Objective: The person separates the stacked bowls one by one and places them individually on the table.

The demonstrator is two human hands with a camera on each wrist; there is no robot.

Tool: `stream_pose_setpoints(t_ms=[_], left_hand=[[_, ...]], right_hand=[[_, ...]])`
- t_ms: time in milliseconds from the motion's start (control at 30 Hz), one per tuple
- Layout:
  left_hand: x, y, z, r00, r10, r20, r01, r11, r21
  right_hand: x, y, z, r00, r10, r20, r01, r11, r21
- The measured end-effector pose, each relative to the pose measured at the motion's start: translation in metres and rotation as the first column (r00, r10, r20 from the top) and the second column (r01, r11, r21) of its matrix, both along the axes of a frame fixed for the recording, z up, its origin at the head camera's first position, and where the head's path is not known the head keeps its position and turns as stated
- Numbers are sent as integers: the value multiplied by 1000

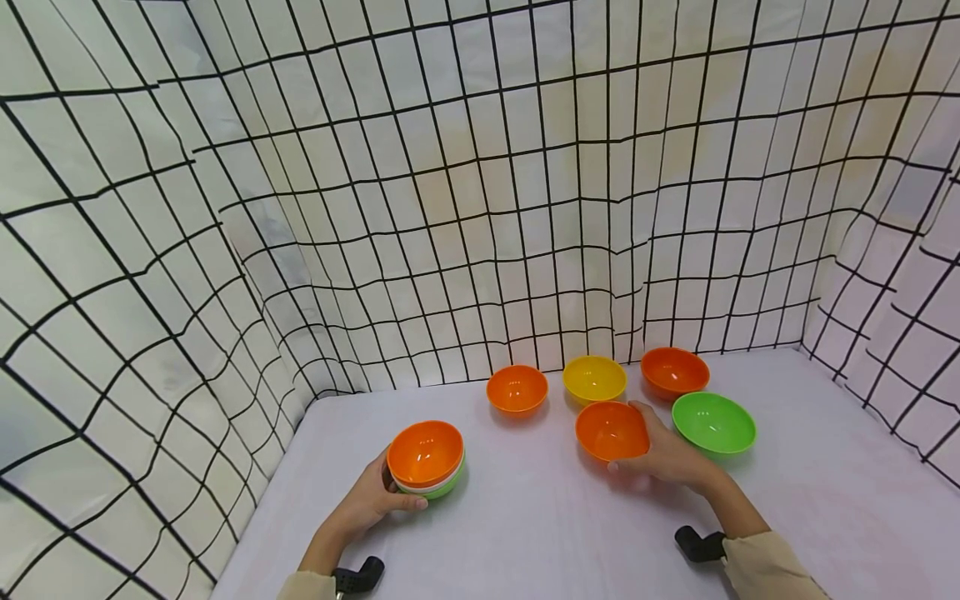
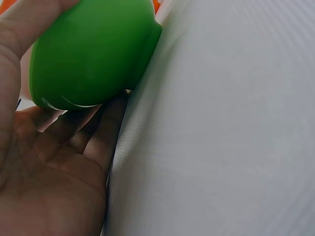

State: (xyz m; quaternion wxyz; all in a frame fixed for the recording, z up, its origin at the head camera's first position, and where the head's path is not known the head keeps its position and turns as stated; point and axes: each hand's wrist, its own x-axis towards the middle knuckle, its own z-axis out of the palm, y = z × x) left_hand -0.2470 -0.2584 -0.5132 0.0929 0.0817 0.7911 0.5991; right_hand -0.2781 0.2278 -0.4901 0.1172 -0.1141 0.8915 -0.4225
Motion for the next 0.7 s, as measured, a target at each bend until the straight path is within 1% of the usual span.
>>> stream_pose_setpoints(t_ms=[167,267,367,467,567,700], left_hand=[[0,1,0,1000,3,-2,-3,1000,0],[0,1,1,1000,5,-1,-5,1000,-1],[1,1,1,1000,11,6,-11,1000,-1],[1,0,1,1000,13,8,-13,1000,0],[1,0,1,1000,13,7,-13,1000,4],[0,1,1,1000,11,0,-11,1000,-1]], right_hand=[[0,0,2,1000,3,-1,-3,1000,10],[0,-1,5,1000,5,-29,-5,1000,18],[2,-2,9,997,10,-82,-10,1000,5],[5,-5,14,988,19,-151,-21,1000,-12],[9,-10,22,975,21,-221,-24,1000,-13],[15,-23,34,955,-3,-298,0,1000,-10]])
